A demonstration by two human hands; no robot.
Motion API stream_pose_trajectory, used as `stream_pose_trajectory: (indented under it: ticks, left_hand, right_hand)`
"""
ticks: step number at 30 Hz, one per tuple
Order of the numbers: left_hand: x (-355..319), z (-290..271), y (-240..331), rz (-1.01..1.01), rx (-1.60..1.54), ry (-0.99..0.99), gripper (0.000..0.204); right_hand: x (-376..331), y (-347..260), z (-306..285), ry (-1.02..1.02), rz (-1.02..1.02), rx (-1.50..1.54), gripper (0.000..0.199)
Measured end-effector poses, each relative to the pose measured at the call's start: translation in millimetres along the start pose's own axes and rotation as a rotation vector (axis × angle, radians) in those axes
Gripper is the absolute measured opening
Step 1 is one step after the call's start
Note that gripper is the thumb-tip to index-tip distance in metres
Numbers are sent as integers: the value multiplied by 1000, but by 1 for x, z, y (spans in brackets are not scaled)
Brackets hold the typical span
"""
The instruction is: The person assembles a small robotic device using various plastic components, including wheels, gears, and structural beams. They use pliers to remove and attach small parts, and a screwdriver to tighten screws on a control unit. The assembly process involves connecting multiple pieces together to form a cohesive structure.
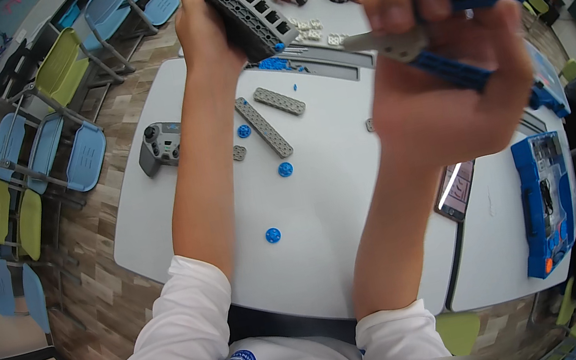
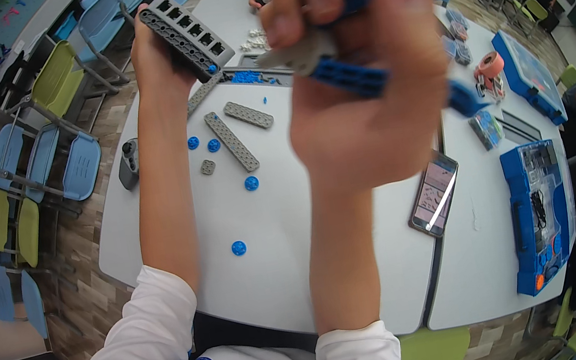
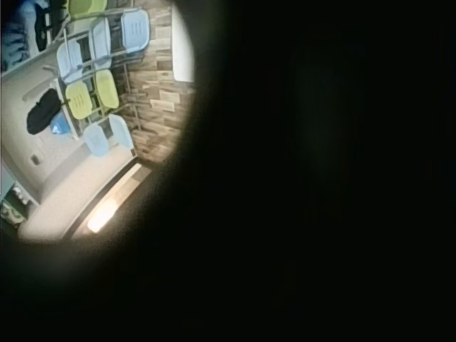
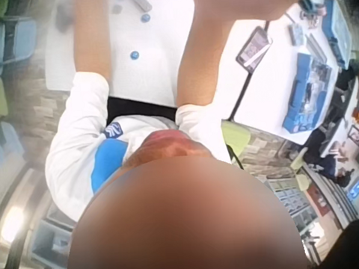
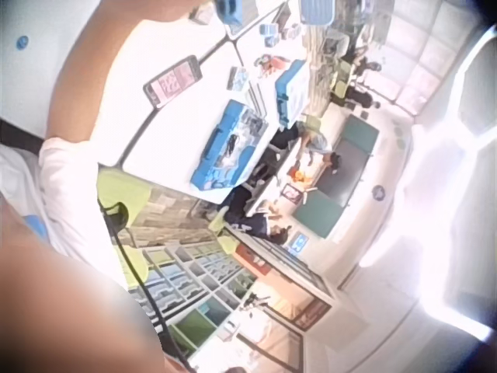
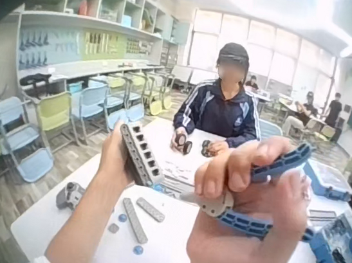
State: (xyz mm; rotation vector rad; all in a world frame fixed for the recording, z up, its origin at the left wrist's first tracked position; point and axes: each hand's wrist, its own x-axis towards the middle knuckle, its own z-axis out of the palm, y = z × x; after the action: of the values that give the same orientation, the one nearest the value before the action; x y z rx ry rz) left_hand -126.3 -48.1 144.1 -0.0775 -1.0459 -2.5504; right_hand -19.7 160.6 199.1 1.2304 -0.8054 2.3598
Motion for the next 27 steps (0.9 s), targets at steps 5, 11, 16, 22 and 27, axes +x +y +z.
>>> stream_pose_trajectory:
  ticks: [5,11,16,22,27]
  left_hand:
    - [-32,33,18,6,-103,-1,41]
    - [-49,57,27,40,-61,87,41]
    - [-54,62,20,42,-27,134,41]
    - [-41,43,17,60,-7,-2,42]
    - [-38,41,17,110,29,72,42]
  right_hand:
    - [-10,36,20,17,-29,-39,39]
    - [-13,43,27,109,-76,-51,39]
    - [-14,46,29,158,-117,-170,42]
    - [-15,50,46,176,-227,-393,55]
    - [-20,49,49,207,-281,-459,55]
